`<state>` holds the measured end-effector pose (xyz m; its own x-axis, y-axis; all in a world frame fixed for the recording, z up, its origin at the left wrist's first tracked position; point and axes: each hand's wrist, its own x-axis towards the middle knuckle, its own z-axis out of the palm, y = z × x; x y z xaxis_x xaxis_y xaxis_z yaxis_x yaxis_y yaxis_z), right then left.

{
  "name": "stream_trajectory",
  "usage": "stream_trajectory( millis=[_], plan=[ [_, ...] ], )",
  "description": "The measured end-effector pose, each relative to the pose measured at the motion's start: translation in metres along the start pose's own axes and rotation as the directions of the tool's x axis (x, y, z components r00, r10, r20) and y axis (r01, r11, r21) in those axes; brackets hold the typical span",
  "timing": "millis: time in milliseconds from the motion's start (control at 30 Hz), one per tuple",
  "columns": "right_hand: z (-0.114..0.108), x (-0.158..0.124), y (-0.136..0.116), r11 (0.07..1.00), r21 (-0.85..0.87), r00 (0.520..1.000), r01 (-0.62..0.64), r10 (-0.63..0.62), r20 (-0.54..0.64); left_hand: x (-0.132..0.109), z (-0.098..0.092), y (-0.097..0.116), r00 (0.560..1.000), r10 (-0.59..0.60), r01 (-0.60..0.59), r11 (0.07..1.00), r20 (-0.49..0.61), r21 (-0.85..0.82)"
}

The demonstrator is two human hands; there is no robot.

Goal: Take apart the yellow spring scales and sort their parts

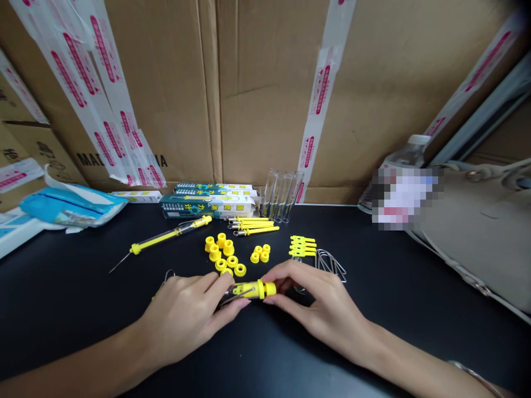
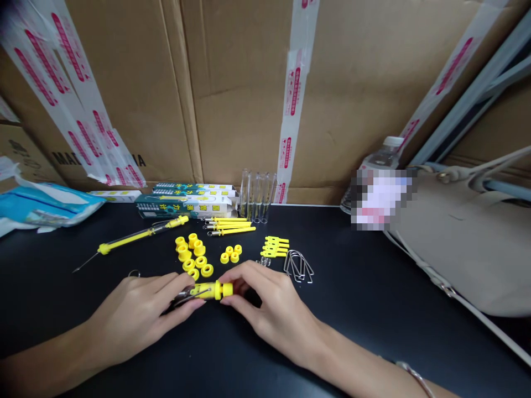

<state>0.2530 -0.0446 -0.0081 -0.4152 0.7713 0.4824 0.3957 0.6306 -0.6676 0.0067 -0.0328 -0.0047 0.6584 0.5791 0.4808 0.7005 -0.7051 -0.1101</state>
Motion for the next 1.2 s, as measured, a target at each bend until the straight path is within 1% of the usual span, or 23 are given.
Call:
stream_trajectory(
  millis=[167,367,600,867,967,1033,1200],
  plan=[
    [-0.0006,0.0003,-0.0052,0.999,0.042,0.999,0.027,-0.025,-0.042,0.0000,-0.0005,0.0000,1.000,0.000,0.000,1.000,-0.014,-0.004],
    [-0.0010,-0.0010,-0.0031,1.000,0.006,0.999,0.029,-0.029,-0.039,-0.0008,-0.0005,-0.0004,1.000,-0.003,0.002,0.999,-0.028,-0.039],
    [0.0005,-0.0011,-0.0010,1.000,-0.017,1.000,-0.008,0.008,0.006,-0.0019,0.0014,0.0001,0.998,-0.052,0.053,0.997,0.030,-0.057],
    [-0.0007,0.0026,-0.0047,0.997,0.026,0.997,0.066,-0.065,-0.028,-0.0015,0.0002,-0.0002,0.995,-0.071,0.076,0.994,0.068,-0.077],
    [-0.0009,0.0026,-0.0064,0.997,0.029,0.997,0.065,-0.064,-0.045,-0.0010,-0.0013,0.0001,0.995,-0.071,0.077,0.993,0.076,-0.085],
    [-0.0010,0.0021,-0.0067,0.998,0.024,0.997,0.058,-0.057,-0.053,-0.0007,-0.0020,0.0003,0.995,-0.070,0.077,0.992,0.073,-0.096],
    [-0.0013,0.0014,-0.0038,0.999,-0.020,0.999,0.024,-0.025,-0.046,-0.0004,-0.0014,0.0008,0.997,-0.077,0.080,0.990,0.028,-0.118]
  ],
)
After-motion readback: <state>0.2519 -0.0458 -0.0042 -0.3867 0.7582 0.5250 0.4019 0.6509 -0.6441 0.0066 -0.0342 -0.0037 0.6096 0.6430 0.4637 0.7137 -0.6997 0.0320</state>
